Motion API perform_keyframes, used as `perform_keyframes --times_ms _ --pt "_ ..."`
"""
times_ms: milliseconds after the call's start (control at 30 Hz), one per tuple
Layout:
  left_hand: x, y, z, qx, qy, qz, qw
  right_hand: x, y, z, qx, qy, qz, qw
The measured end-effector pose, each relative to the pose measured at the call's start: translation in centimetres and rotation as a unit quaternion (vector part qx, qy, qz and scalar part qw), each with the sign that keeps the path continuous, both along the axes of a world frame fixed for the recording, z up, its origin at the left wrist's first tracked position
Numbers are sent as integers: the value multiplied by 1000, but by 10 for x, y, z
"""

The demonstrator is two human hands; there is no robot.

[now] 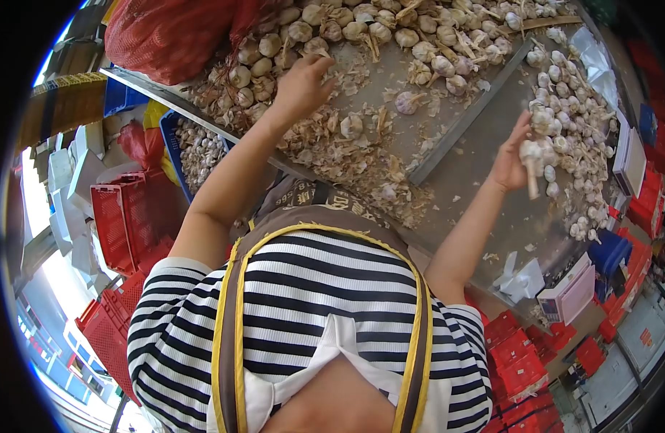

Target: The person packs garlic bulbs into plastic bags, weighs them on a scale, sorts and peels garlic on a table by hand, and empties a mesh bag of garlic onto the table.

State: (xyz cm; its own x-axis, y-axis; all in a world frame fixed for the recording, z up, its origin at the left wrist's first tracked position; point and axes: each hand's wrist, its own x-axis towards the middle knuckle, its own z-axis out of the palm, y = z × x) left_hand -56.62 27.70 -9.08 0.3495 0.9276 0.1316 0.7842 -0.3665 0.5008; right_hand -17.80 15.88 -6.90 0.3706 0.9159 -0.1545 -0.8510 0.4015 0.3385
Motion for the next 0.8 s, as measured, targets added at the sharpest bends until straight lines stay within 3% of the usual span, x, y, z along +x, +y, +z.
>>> perform_keyframes --times_ms 100,167,200,233,300,367,400,467,500,533,600,633,700,733,767,800 --pt "-13 13 -25 -8 102 18 995 -13 5 -14 -101 -36 -40 993" --pt "-13 16 -33 64 195 -2 979 -14 18 -63 -108 -185 160 963" --pt "-12 19 -38 63 196 0 979 -45 32 -59 -316 -434 201 820" --pt "-11 22 -43 48 191 -11 980 -80 39 -54 -380 -583 232 680" --pt "-12 23 -43 34 188 -22 981 -120 49 -83 -316 -823 205 426" --pt "-13 22 -34 -41 11 17 999 -157 54 -67 -295 -898 189 267" --pt "-17 25 -25 -42 12 18 999 -169 57 -62 -294 -898 190 267" --pt "-36 28 -6 -222 -233 125 938 -185 59 -58 -296 -910 205 205" --pt "-49 34 -18 -295 -302 156 893 -189 58 -62 -272 -920 194 205" --pt "-54 27 28 -303 -191 160 920 -189 61 -68 -268 -921 195 204" --pt "-76 22 -14 -66 -31 62 995 -184 72 -78 -261 -729 347 530" --pt "-77 16 -18 -68 -31 69 995 -181 84 -68 -273 -661 375 590" --pt "-70 6 -26 -73 77 17 994 -195 106 -52 -249 -682 364 584" --pt "-67 5 -25 -76 75 20 994 -201 114 -49 -227 -701 347 580" --pt "-64 6 -25 -97 135 23 986 -204 126 -57 -200 -763 374 487" --pt "-60 8 -24 -117 194 26 974 -213 133 -55 -200 -765 374 484"
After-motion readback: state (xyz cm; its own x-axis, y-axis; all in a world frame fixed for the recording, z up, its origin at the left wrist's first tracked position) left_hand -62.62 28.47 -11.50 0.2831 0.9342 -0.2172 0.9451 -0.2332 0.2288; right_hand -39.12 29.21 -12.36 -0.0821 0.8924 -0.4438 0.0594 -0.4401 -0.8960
